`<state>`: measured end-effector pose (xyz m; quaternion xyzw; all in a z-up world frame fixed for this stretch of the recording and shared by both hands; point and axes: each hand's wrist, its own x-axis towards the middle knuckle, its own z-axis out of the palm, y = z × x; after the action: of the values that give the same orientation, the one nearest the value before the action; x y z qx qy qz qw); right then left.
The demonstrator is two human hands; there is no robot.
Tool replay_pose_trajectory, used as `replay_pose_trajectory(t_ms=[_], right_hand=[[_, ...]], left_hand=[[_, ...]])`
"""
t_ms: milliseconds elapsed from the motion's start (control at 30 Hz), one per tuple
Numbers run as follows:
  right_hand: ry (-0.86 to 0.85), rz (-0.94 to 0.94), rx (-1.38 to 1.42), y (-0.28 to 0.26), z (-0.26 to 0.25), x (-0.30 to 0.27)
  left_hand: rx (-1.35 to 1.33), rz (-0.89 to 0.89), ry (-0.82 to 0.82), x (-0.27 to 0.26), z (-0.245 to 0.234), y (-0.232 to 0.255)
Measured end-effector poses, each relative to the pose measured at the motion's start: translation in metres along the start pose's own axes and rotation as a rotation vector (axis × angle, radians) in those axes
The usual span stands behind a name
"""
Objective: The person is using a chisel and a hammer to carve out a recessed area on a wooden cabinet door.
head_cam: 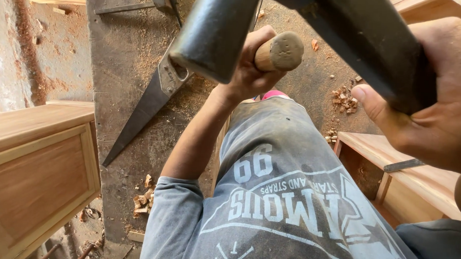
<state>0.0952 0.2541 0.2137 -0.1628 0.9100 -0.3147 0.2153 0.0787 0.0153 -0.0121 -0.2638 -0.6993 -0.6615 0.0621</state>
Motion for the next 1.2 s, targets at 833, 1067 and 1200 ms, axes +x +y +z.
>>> replay_pose_trajectory(t_ms=[833, 1067, 1200], right_hand=[[0.133, -0.139, 0.108, -0.018, 0.001, -0.004], [0.043, 0.125, -0.066, -0.021, -0.002, -0.011], [0.100, -0.007, -0.037, -0.014, 0.000, -0.012]], left_hand=[[0.147, 0.083, 0.059, 0.011, 0.000, 0.029], [-0.222, -0.264, 0.095, -0.011, -0.017, 0.013], [-0.176, -0.319, 0.085, -0.032, -0.033, -0.003]])
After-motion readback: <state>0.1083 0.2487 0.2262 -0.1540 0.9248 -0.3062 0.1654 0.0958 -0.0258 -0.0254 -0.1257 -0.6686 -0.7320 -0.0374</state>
